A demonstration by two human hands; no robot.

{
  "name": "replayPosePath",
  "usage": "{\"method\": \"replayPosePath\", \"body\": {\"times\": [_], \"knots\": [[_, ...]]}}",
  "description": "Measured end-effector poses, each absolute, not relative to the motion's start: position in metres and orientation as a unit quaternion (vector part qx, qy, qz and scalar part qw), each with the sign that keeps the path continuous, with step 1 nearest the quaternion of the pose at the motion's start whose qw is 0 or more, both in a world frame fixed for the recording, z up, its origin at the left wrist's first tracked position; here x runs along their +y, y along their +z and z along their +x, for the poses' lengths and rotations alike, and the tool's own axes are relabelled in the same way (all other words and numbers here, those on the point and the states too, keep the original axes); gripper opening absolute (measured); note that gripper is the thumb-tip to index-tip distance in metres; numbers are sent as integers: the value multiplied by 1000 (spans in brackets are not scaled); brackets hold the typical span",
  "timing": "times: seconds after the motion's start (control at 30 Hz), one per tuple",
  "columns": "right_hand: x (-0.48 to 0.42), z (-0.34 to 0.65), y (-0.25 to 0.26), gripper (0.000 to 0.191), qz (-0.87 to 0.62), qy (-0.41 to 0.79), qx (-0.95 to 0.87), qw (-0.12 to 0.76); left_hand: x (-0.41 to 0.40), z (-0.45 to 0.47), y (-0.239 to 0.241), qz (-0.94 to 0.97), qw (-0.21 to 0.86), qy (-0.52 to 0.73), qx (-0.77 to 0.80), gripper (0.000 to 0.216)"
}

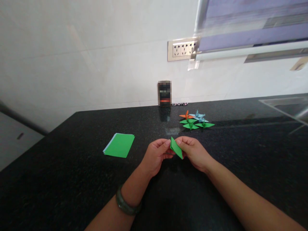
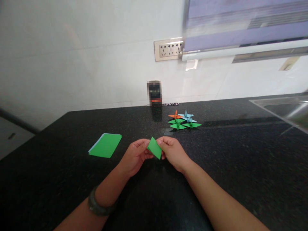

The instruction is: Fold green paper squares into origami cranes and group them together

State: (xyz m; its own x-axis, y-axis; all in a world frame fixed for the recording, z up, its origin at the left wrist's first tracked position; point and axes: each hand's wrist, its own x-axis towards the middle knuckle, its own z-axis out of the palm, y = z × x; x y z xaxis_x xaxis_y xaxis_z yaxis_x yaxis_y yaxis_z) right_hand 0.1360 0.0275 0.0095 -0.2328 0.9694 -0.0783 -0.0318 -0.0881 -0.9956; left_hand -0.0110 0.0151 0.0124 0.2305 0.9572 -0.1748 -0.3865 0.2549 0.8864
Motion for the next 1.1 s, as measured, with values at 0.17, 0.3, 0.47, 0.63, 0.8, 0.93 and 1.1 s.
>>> {"method": "replayPosePath", "body": {"times": [0.17, 0.3, 0.47, 0.63, 0.8, 0.93, 1.1], "knots": [[28, 138, 10, 33, -442, 605, -509, 424, 17, -11, 12, 361, 685, 494, 395, 17], [29, 139, 13, 32, -457, 589, -539, 392, 17, -8, 12, 398, 634, 504, 431, 26], [30, 141, 13, 37, -464, 553, -576, 384, 17, -8, 11, 431, 594, 510, 449, 18], [30, 145, 13, 37, -428, 456, -654, 425, 18, -11, 12, 439, 567, 497, 490, 19], [31, 144, 13, 19, -482, 417, -641, 428, 18, -11, 13, 438, 627, 456, 456, 20], [33, 146, 11, 19, -469, 432, -633, 439, 19, -13, 10, 434, 651, 427, 452, 19], [34, 151, 13, 21, -417, 424, -671, 443, 20, -17, 12, 407, 682, 425, 434, 19]]}}
